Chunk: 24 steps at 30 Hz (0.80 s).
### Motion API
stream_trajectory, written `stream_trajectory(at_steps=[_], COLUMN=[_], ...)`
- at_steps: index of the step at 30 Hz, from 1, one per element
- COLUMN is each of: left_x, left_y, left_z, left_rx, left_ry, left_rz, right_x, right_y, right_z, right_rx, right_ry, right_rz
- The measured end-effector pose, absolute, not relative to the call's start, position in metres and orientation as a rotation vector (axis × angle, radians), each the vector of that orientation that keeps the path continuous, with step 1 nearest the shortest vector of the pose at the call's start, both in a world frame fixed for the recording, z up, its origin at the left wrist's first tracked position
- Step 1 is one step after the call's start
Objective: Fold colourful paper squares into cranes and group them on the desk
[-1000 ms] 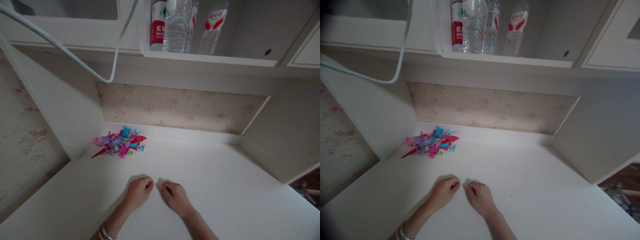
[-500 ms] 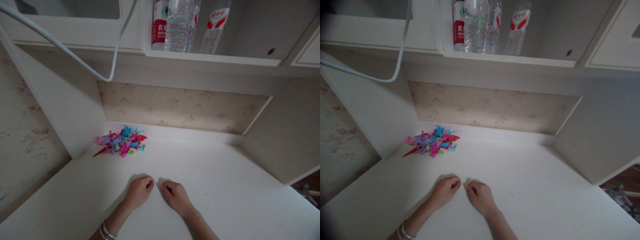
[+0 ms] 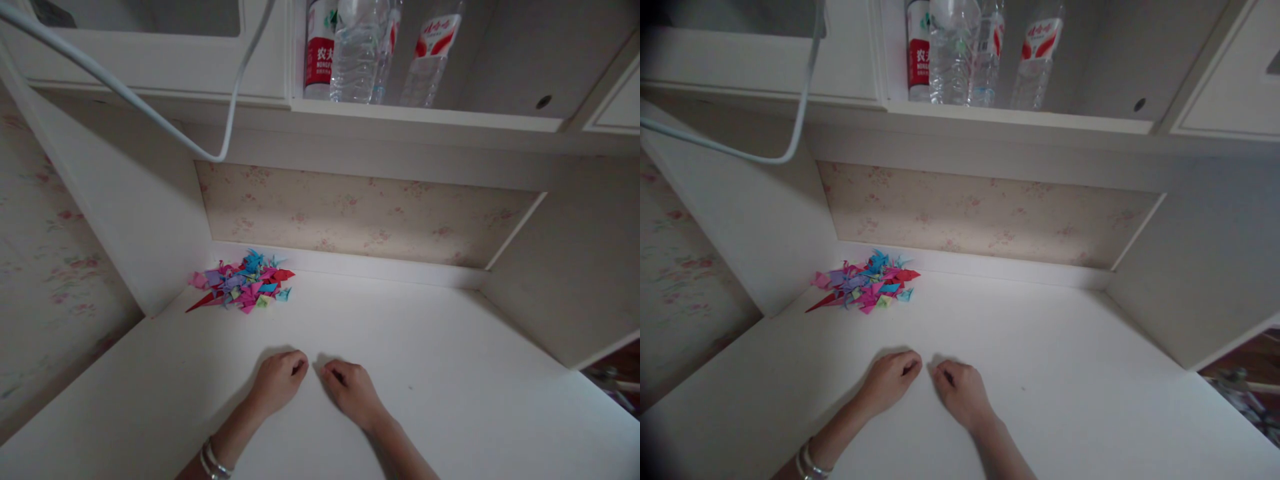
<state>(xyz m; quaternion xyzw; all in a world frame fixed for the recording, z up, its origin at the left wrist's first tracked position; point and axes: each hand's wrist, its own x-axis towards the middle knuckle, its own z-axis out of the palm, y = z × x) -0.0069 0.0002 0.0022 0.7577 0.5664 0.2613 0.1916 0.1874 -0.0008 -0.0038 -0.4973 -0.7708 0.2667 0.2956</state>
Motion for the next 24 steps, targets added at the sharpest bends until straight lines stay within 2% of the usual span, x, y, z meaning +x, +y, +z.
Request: stream_trajectory(at_steps=[4,8,16,24], left_x=[-0.023,-0.065,-0.126,-0.135], left_y=[0.014,0.040,0.094,0.109], left_z=[0.002,0.014,0.039,0.038], left_rx=[1.882,1.603,1.378,1.383], left_ry=[1.584,1.991,2.407,2.384], left_rz=[0.901,1.066,0.904,0.883], right_x=[0.189,0.190,0.193,0.194], right_y=[0.001,0.003,0.005,0.003], right_z=[-0.006,-0.009,-0.010,-0.013], right_rx=[-1.327,-1.338,-1.341,-1.345], right_ry=[-1.960,-1.845,-1.632,-1.583], right_rz=[0.780,0.865,0.992,0.935])
